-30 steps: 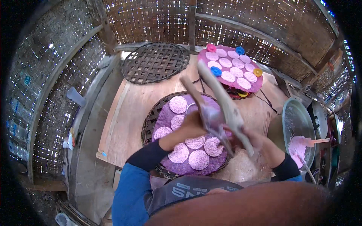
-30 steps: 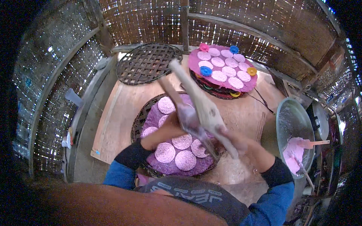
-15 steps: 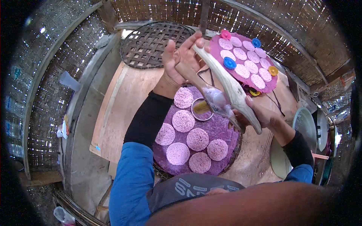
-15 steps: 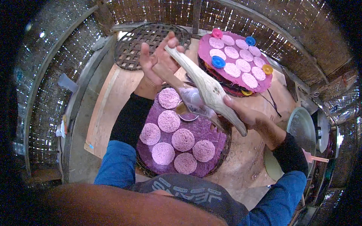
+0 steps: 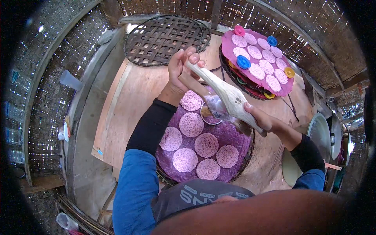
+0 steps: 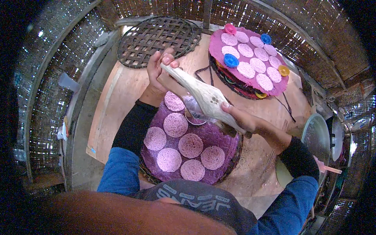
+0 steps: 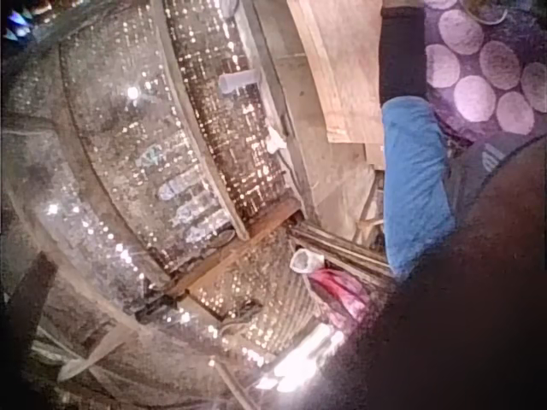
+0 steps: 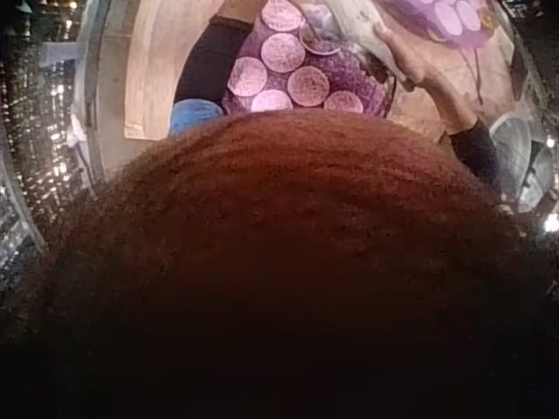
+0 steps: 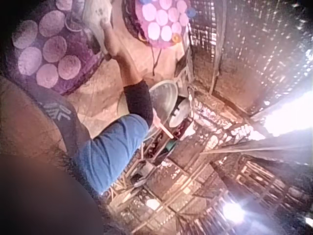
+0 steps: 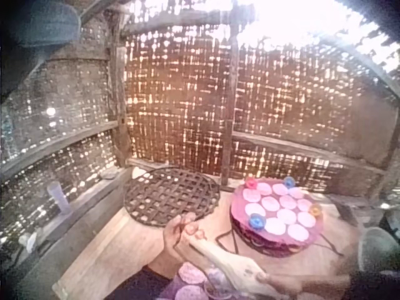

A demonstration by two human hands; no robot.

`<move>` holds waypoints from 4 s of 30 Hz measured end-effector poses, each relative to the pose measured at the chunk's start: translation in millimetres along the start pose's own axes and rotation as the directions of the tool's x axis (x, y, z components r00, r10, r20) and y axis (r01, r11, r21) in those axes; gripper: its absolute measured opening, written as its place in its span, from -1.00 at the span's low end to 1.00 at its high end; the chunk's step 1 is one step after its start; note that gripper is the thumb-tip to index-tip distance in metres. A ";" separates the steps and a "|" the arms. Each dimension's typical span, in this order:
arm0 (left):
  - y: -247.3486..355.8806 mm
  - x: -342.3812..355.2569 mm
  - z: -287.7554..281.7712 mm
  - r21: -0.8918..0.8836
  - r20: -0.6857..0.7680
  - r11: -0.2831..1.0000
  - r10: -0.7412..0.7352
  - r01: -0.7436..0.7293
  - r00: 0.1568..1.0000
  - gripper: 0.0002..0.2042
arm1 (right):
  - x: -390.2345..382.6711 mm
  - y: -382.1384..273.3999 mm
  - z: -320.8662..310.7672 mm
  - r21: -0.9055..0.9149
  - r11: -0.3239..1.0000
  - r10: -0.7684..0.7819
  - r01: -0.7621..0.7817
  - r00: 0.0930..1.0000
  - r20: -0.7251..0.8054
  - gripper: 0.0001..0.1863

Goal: The person scoops pink batter from a metal bowl into a wooden mold, then presses the mold onto a purple mat to form round cakes. They repeat this process, arranging the finished cakes on the mat.

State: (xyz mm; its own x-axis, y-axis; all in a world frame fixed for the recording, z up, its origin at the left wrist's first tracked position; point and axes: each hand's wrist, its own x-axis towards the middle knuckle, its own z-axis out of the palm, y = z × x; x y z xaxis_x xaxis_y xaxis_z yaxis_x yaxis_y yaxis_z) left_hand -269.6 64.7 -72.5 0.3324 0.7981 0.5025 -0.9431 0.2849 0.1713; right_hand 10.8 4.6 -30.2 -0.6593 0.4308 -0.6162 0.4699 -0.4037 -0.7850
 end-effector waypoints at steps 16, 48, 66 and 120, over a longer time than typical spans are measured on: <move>-33.9 4.6 -20.4 -0.102 -0.162 0.995 0.004 -0.020 0.987 -0.81 | -35.2 -10.4 -8.3 -0.147 0.981 0.086 -0.128 0.961 -0.263 -0.22; -11.0 1.9 -16.0 0.133 -0.314 0.990 0.083 -0.043 0.946 -0.82 | -18.4 -11.3 26.9 -0.318 0.939 -0.033 -0.129 0.889 -0.456 -0.18; -53.2 -37.8 98.9 0.814 -0.200 0.523 -0.157 0.253 0.967 -0.37 | -3.7 0.9 44.8 0.177 0.875 -0.344 0.451 0.836 -0.428 -0.37; 12.7 -134.0 129.7 0.941 -0.309 0.131 0.707 0.312 0.636 -0.47 | 66.5 74.0 40.8 -0.897 0.412 -0.847 -0.162 0.295 -0.442 -0.74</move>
State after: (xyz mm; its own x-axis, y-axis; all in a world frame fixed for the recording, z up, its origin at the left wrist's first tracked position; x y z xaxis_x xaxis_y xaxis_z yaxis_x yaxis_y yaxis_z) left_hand -327.0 -107.5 -27.7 -0.4530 0.8735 0.1786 -0.0258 -0.2130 0.9767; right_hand -22.2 -29.5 -126.8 -0.3331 0.8261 0.4545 0.8264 0.4879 -0.2810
